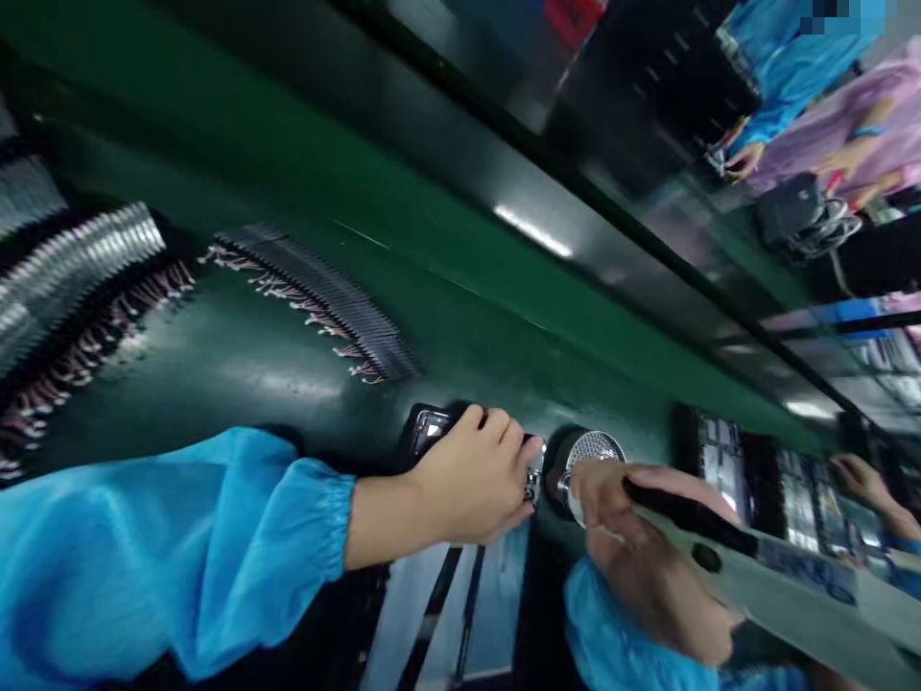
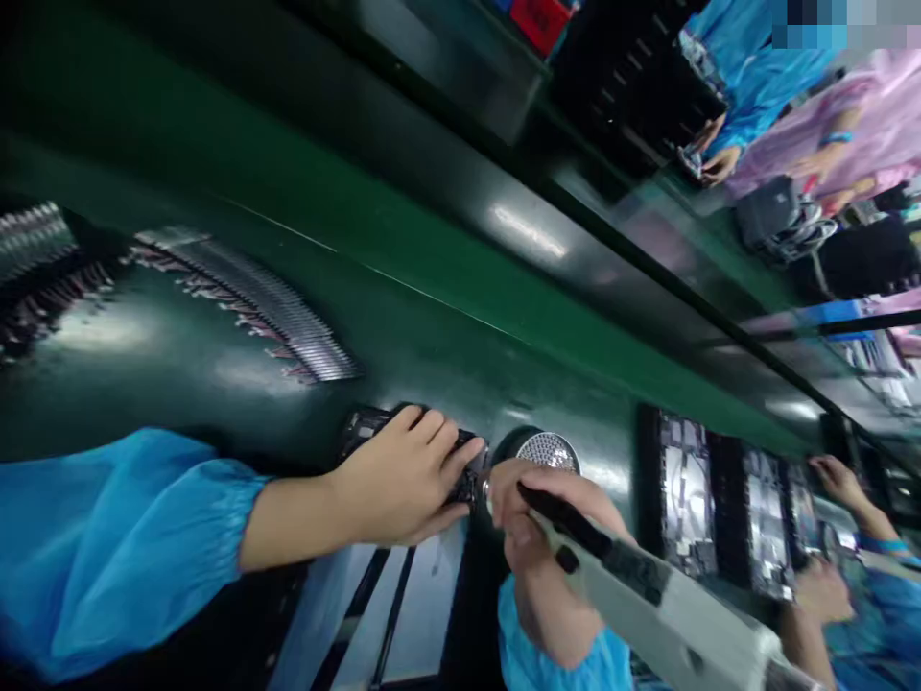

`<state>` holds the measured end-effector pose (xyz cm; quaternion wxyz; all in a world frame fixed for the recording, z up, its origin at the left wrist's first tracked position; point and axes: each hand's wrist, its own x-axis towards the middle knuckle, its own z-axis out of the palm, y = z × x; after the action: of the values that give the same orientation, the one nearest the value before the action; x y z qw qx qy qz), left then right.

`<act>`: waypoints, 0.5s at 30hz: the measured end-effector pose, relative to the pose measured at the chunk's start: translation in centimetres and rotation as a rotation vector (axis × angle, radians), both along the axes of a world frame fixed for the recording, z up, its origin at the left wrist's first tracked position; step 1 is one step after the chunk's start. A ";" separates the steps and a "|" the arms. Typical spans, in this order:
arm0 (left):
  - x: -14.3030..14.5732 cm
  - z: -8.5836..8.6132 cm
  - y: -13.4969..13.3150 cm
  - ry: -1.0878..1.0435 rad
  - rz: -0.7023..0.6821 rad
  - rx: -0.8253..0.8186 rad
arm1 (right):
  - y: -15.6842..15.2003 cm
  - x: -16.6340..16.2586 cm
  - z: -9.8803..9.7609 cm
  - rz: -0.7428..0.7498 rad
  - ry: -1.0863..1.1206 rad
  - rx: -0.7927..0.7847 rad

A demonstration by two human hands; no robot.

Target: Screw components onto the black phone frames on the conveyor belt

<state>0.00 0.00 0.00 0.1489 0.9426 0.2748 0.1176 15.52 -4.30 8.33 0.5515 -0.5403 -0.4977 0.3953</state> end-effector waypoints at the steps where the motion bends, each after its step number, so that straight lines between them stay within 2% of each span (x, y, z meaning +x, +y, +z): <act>1: 0.0 0.2 0.0 0.004 -0.003 -0.005 | -0.1 -0.3 -0.1 -0.018 0.010 -0.003; 8: 0.0 0.4 0.0 -0.014 0.003 0.011 | -0.2 -0.8 -0.4 -0.021 0.000 -0.026; 15: 0.1 0.2 0.0 -0.015 0.006 0.028 | -0.4 -0.9 -0.9 0.005 -0.038 0.018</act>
<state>0.11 -0.03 0.21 0.1375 0.9428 0.2750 0.1291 14.62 -4.69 7.39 0.5459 -0.5414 -0.5129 0.3819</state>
